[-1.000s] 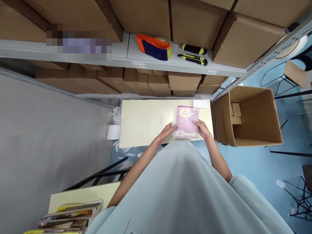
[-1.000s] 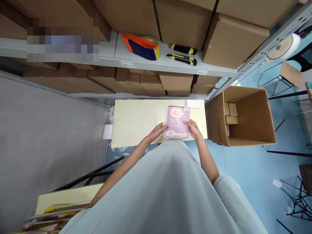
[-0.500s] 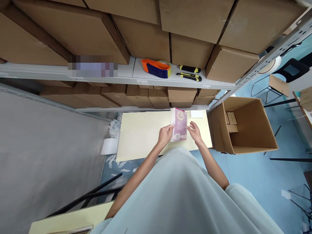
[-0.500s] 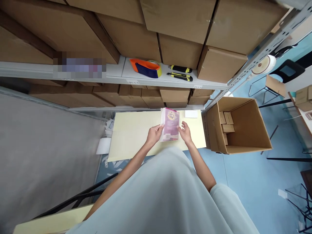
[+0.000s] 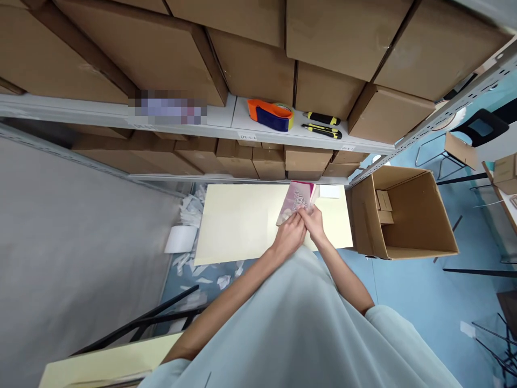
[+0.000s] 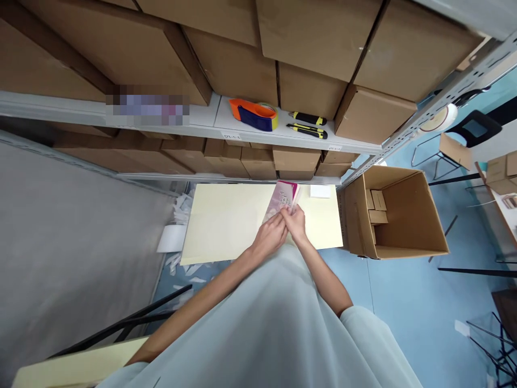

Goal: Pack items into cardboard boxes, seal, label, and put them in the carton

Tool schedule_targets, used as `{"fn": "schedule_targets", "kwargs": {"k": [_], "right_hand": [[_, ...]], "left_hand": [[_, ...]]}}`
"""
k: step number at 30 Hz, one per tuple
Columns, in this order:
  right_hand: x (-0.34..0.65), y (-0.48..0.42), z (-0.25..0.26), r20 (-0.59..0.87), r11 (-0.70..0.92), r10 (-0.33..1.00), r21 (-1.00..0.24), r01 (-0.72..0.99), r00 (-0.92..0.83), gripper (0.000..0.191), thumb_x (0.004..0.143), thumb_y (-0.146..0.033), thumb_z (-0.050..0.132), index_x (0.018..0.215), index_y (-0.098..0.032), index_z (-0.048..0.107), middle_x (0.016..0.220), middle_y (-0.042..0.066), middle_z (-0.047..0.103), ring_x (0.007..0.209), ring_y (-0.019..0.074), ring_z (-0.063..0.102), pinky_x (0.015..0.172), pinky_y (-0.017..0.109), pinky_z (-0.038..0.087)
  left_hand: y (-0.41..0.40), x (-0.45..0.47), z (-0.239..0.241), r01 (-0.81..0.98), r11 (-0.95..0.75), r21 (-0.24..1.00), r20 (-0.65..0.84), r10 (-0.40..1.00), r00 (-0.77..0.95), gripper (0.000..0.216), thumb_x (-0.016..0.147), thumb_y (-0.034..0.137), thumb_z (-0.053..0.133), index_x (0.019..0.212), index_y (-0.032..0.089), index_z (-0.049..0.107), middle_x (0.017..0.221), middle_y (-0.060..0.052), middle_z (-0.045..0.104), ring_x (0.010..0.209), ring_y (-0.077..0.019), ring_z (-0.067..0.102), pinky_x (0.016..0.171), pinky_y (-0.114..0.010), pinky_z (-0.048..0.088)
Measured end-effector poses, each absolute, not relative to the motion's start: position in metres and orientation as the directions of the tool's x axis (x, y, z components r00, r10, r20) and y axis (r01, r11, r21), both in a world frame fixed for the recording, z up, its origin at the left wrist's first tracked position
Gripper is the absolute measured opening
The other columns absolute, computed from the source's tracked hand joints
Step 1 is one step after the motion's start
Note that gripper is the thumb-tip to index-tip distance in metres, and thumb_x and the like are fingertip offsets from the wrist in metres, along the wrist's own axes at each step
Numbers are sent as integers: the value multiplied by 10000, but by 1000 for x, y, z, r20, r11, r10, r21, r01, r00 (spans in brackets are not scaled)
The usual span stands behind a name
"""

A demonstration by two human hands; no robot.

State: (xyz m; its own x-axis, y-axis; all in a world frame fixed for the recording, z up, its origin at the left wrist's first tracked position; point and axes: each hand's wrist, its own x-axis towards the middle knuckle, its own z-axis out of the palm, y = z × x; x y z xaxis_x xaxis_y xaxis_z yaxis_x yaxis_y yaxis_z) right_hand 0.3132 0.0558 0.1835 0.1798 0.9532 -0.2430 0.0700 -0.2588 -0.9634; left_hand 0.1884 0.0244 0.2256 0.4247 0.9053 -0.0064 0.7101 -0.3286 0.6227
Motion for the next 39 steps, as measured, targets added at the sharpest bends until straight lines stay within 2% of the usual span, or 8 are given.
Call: {"fn": "schedule_targets", "kwargs": {"k": [4,6,10,13,16,19,27,39], "right_hand": [[329,55,190,-252,-275,941,-958,77,227,405,815,-600,723,880,-200,711,815,22,763,800,212,664,758,311,536],[335,52,195,-277,-284,946,-959,21,167,445,817,-640,734,899,-203,714,836,27,778,824,219,671,769,312,537],[344,44,207,-369,-362,929,-922,-138,27,522,787,-695,810,950,-204,739,895,45,808,874,255,721,805,343,561],[345,41,216,-421,-425,905,-880,-213,-67,524,754,-682,880,951,-209,770,918,43,822,922,272,750,848,359,577],[345,42,223,-436,-454,891,-856,-248,-127,515,752,-669,907,949,-208,789,949,43,834,939,271,767,890,372,588],[346,44,230,-437,-466,885,-842,-271,-162,514,759,-663,914,977,-212,802,987,48,842,983,279,777,929,386,596],[353,49,239,-408,-447,893,-850,-278,-188,541,764,-676,908,1049,-227,808,1077,53,849,1128,301,763,985,399,606],[360,45,245,-387,-421,906,-869,-260,-175,564,770,-685,900,1090,-228,819,1108,61,847,1098,303,774,1028,435,600]], "left_hand": [[18,161,210,435,-197,879,-18,896,443,524,1070,326,434,1528,205,658,1581,-99,651,1474,-279,614,1256,-425,481],[24,142,201,346,-47,937,-66,950,307,517,1074,394,450,1512,231,669,1523,-91,697,1414,-268,660,1220,-422,512],[42,110,184,194,247,950,-235,969,-81,674,917,595,729,1442,175,684,1572,-200,631,1429,-351,627,1183,-501,524],[49,96,183,-69,429,901,-422,902,94,739,812,723,807,1267,143,759,1358,-202,764,1220,-344,739,1039,-445,602],[50,92,192,-236,535,811,-477,839,264,686,735,737,872,1064,139,802,1039,-134,838,933,-285,780,843,-371,629],[49,92,207,-296,530,795,-466,845,262,608,691,638,952,1018,145,810,927,-93,832,807,-241,757,754,-329,607],[51,94,233,-284,479,831,-400,868,294,519,741,574,954,1006,150,816,878,-73,822,807,-239,752,791,-350,618],[51,103,228,-206,450,869,-391,879,272,644,709,636,949,1118,157,817,1079,-128,847,916,-277,787,846,-385,638]]}}
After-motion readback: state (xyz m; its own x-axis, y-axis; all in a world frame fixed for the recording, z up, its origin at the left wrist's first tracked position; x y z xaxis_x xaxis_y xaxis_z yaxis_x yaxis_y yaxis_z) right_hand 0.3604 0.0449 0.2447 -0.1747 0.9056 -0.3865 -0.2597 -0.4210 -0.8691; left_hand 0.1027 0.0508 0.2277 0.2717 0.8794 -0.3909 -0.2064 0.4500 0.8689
